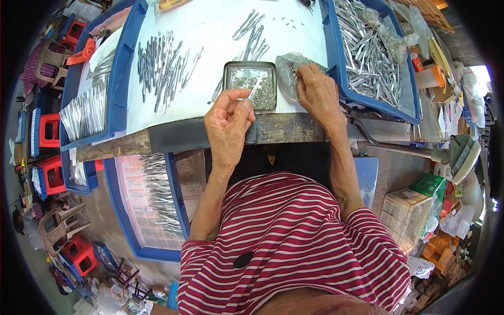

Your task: Assembling small metal hardware components by attaching clips to pins.

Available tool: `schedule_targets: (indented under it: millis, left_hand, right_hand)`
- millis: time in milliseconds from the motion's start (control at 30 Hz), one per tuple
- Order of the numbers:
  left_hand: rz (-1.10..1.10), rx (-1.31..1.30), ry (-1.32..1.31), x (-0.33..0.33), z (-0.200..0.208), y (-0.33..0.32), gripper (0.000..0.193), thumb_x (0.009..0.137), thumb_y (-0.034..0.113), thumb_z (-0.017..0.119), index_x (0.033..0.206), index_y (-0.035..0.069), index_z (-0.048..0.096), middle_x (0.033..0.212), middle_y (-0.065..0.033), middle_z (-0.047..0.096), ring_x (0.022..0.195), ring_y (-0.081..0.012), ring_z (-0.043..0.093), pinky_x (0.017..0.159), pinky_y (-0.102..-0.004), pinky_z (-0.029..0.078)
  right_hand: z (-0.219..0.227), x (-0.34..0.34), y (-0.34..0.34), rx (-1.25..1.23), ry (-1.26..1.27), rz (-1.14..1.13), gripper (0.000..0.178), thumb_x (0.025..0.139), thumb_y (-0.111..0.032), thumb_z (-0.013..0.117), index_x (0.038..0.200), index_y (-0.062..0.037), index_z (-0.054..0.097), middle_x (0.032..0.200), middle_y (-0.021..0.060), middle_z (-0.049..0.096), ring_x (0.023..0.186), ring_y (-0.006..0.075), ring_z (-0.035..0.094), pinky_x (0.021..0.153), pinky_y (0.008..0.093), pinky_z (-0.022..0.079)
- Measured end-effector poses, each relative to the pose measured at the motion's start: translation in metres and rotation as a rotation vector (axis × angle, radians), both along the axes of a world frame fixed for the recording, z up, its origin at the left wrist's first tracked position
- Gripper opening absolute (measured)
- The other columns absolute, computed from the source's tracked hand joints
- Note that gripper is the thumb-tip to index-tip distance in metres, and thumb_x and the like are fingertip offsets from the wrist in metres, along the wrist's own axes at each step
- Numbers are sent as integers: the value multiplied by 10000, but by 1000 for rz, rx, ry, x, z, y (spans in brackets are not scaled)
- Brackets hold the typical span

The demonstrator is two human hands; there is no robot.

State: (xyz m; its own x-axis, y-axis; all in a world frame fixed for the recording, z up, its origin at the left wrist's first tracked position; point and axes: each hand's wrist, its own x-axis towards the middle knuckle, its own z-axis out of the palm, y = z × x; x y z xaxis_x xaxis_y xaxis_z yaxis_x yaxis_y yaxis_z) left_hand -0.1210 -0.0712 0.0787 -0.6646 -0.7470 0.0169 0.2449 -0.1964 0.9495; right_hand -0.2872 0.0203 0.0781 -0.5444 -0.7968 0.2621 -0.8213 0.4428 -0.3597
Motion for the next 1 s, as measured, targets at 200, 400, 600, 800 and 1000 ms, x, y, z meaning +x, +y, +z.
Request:
schedule_targets:
  millis: [200,400,600,800,1000]
  left_hand:
    - [10,40,-11,-2,2,3,150,817,25,541,955,-32,547,608,-44,537,452,-19,379,382,-140,248]
    - [7,53,-39,-2,3,3,142,824,12,516,959,-24,542,599,-8,522,492,-6,411,419,-138,295]
    - [5,9,-61,-3,6,5,150,822,16,515,962,-28,548,590,-3,513,489,-8,404,412,-144,280]
    - [18,130,-5,-6,8,8,159,817,14,519,966,-31,548,593,-2,510,497,-9,400,418,-141,276]
    - [29,128,-5,-6,8,10,157,810,9,528,961,-32,550,597,-2,518,498,-12,409,421,-140,286]
  right_hand:
    - [1,4,1,-130,-49,-45,73,741,-38,490,795,9,502,769,185,549,660,353,555,597,409,428]
    - [-7,2,-1,-304,-50,-68,53,710,-4,506,761,9,508,687,154,548,568,267,558,529,337,436]
    - [-2,10,-2,-465,-176,-58,97,649,29,493,740,1,510,671,125,529,541,231,533,501,312,418]
    - [12,32,-4,-651,-543,-23,120,705,9,539,818,-3,577,693,21,567,560,64,484,510,212,394]
    - [16,45,-3,-643,-931,43,100,717,2,587,814,-12,605,698,0,578,620,37,505,562,178,407]
